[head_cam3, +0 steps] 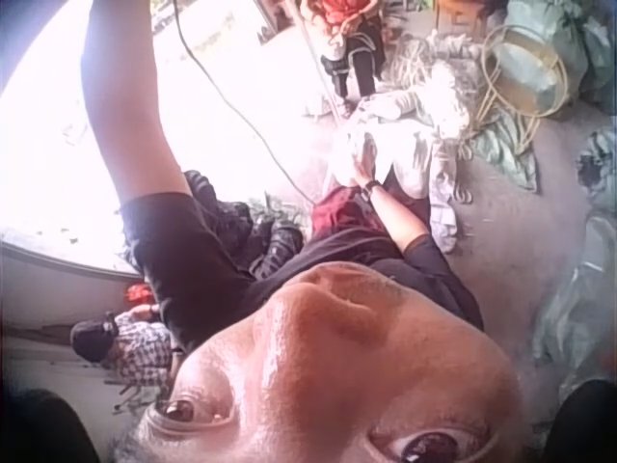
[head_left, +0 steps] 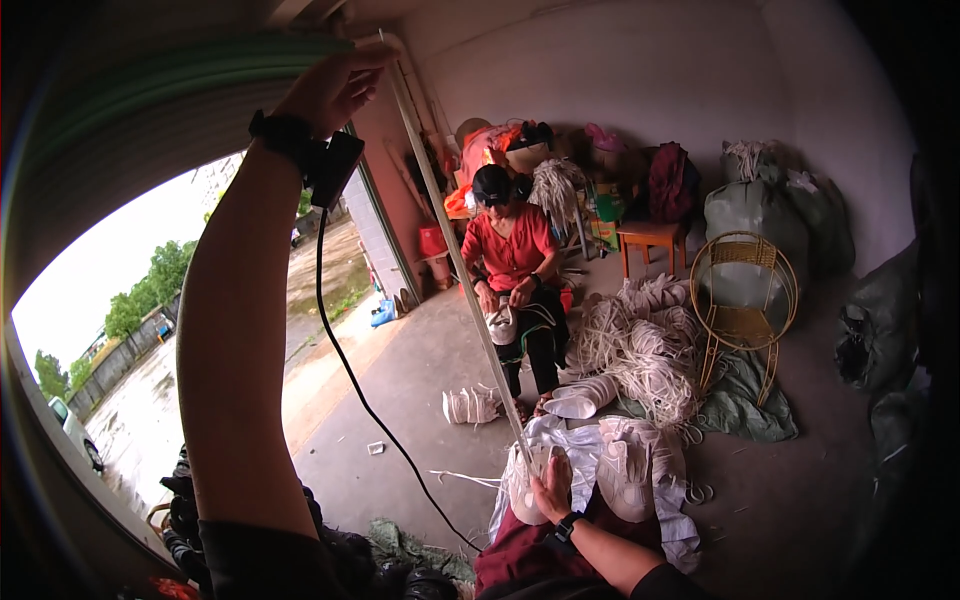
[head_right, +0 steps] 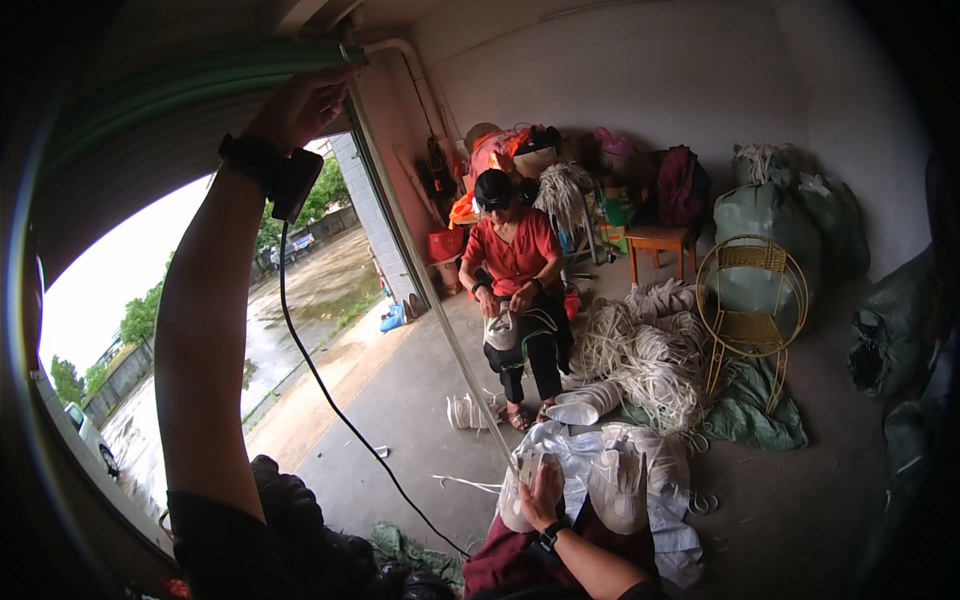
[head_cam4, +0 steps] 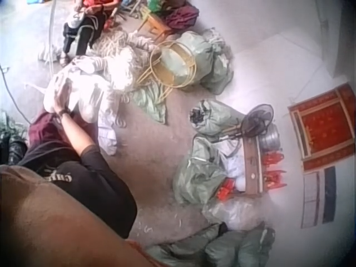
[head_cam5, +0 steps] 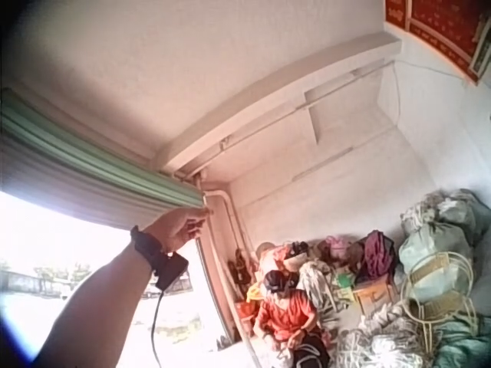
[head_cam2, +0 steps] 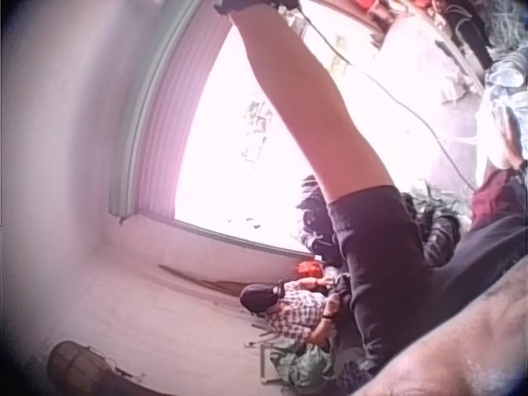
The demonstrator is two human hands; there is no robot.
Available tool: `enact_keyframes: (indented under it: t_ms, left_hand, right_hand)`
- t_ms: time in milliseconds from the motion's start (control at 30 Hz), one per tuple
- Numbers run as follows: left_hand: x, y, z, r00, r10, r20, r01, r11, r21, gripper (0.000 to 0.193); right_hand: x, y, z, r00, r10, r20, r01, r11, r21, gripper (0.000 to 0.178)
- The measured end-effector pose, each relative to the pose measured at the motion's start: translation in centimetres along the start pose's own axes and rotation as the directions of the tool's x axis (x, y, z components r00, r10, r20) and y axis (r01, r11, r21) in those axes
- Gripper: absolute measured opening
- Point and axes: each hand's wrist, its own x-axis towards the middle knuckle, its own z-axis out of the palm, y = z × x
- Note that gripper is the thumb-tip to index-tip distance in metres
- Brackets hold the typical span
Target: Thread white laces through the eyelets of cream-colored shoe uppers.
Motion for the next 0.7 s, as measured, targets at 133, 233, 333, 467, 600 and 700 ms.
enact_keyframes:
  t_ms: [133, 233, 333, 467, 600, 700]
  left_hand:
    - [-0.2, -0.3, 0.1, 1.000, -0.001, 0.006, 0.001, 1.000, 0.001, 0.012]
    - [0.0, -0.4, -0.1, 1.000, -0.015, 0.019, 0.015, 1.000, -0.003, 0.011]
    - [0.2, -0.6, -0.2, 0.999, 0.018, 0.027, -0.018, 1.000, -0.013, 0.009]
    - [0.4, -1.1, -0.8, 0.999, 0.019, 0.048, -0.019, 1.000, -0.014, 0.009]
    - [0.3, -1.7, -0.5, 0.998, 0.042, 0.048, -0.040, 0.998, -0.045, 0.014]
    - [0.5, -1.9, -1.4, 0.997, 0.058, 0.041, -0.056, 0.998, -0.039, 0.019]
  right_hand:
    - [0.0, -0.3, 0.1, 0.999, 0.030, -0.020, -0.029, 0.999, 0.033, 0.080]
    - [0.0, 0.0, 0.5, 0.999, 0.020, -0.032, -0.020, 1.000, 0.001, 0.079]
    - [0.0, 1.2, 1.6, 0.993, -0.080, -0.091, 0.073, 0.994, -0.085, 0.079]
    - [0.1, 2.3, 2.5, 0.961, -0.220, -0.166, 0.197, 0.970, -0.145, 0.081]
    - [-0.1, 2.6, 2.7, 0.954, -0.244, -0.174, 0.213, 0.960, -0.182, 0.081]
    - [-0.1, 2.0, 2.9, 0.965, -0.215, -0.149, 0.185, 0.964, -0.190, 0.080]
